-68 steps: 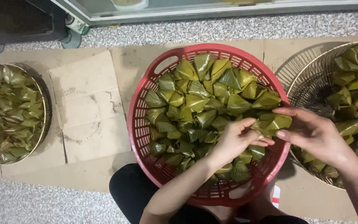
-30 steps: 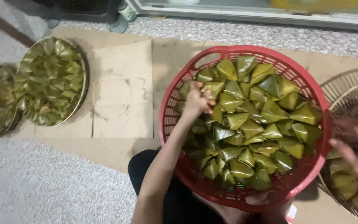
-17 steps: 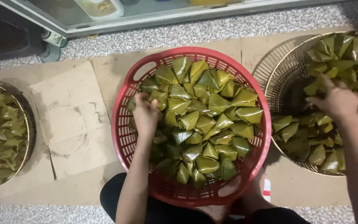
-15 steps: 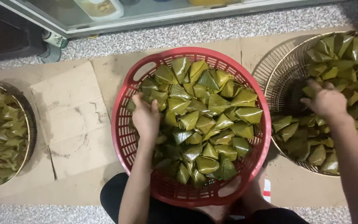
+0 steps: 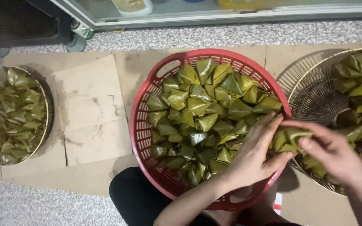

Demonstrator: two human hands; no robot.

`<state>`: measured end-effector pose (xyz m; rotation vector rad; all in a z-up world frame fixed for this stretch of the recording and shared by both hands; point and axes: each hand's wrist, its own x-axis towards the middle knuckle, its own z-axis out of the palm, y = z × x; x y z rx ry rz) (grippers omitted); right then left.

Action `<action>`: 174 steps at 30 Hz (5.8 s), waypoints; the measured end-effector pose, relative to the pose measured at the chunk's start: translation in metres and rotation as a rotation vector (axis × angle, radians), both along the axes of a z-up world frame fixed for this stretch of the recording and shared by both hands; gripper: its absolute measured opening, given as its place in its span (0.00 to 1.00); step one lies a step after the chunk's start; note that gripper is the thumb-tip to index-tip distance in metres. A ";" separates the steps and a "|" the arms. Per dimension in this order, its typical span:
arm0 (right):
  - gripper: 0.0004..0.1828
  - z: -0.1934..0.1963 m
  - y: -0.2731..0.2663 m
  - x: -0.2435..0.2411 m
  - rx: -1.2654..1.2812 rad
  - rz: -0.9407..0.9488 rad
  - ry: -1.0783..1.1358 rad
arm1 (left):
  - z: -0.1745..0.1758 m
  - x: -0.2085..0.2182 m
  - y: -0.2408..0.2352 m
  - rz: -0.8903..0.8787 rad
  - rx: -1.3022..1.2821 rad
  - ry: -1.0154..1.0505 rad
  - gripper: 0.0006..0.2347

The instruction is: Sorting and inspecting leaf-wrapped food items in a large red basket

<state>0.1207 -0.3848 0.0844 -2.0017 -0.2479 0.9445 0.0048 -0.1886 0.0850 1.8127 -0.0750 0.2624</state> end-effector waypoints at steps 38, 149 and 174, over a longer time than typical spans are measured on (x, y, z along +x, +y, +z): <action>0.31 -0.229 -0.112 0.089 0.160 -0.042 -0.244 | -0.084 -0.052 0.201 0.405 0.822 0.387 0.14; 0.40 0.019 0.058 -0.082 -0.166 0.482 -0.923 | -0.056 -0.139 0.182 0.551 0.757 0.710 0.24; 0.37 -0.144 -0.123 0.056 -0.144 0.094 -0.692 | 0.036 -0.084 0.043 0.503 -0.736 0.834 0.18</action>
